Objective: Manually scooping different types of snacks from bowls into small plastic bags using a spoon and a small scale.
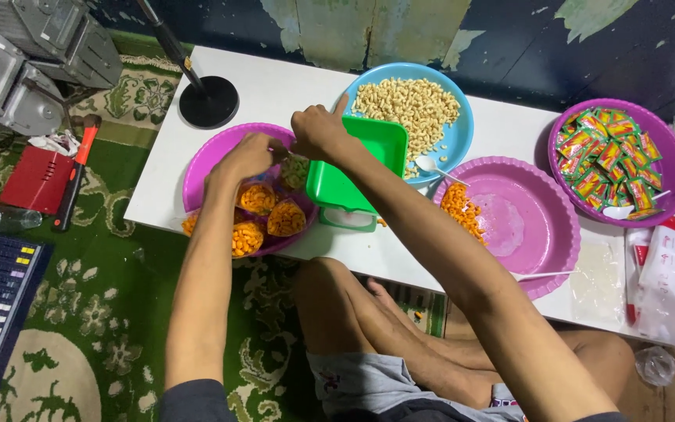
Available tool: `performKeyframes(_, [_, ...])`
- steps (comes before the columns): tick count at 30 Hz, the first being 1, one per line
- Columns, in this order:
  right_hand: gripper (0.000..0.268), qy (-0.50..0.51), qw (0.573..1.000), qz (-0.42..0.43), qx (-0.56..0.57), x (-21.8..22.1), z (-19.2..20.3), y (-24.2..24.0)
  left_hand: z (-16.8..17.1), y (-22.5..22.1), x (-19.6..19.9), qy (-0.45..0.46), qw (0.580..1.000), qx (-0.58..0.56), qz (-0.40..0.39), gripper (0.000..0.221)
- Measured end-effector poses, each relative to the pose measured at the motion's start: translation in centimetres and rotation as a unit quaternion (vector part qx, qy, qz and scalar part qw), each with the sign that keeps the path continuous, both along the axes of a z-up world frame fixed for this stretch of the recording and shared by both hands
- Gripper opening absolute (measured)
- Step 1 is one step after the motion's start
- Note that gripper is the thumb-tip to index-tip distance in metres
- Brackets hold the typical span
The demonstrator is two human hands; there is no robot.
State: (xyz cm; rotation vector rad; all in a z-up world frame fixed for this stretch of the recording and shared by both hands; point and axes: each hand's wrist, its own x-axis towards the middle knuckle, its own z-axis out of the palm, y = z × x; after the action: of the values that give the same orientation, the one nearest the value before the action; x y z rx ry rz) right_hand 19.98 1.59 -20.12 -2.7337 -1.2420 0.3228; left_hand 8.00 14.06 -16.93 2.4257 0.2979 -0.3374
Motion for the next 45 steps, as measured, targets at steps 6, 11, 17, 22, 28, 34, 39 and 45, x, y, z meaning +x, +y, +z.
performKeyframes(6, [0.030, -0.002, 1.000, -0.010, -0.028, -1.1, 2.2, -0.5, 1.6, -1.4, -0.3, -0.019, 0.999, -0.047, 0.005, 0.032])
performKeyframes(11, [0.033, 0.007, 0.999, -0.040, -0.032, 0.7, -0.2, -0.5, -5.6, 1.9, 2.6, -0.052, 0.999, -0.013, 0.011, 0.042])
performKeyframes(17, [0.021, 0.017, 0.996, -0.064, 0.055, 1.8, -0.9, -0.8, -8.3, 2.8, 2.9, -0.073, 0.997, 0.021, 0.034, 0.036])
performKeyframes(22, [0.019, 0.010, 0.994, -0.066, 0.090, 1.3, -0.2, -1.1, -9.1, 2.3, 2.9, -0.073, 0.996, 0.005, 0.049, 0.034])
performKeyframes(28, [0.020, 0.018, 0.995, -0.057, 0.079, 1.7, -0.5, -0.9, -9.7, 1.6, 3.6, -0.070, 0.995, 0.043, 0.048, 0.053])
performKeyframes(34, [0.029, -0.020, 1.000, -0.022, 0.000, -0.1, 0.7, -0.4, -8.7, 3.6, 2.4, -0.095, 0.988, 0.072, 0.102, 0.022])
performKeyframes(39, [0.035, -0.028, 0.999, -0.015, -0.035, -2.7, 3.0, 0.5, -7.7, 6.8, 0.6, -0.136, 0.975, -0.004, 0.175, 0.018])
performKeyframes(45, [0.036, -0.018, 0.997, 0.008, 0.076, -0.3, -2.2, 4.2, -5.5, 9.9, -1.8, -0.168, 0.930, -0.144, 0.294, 0.018])
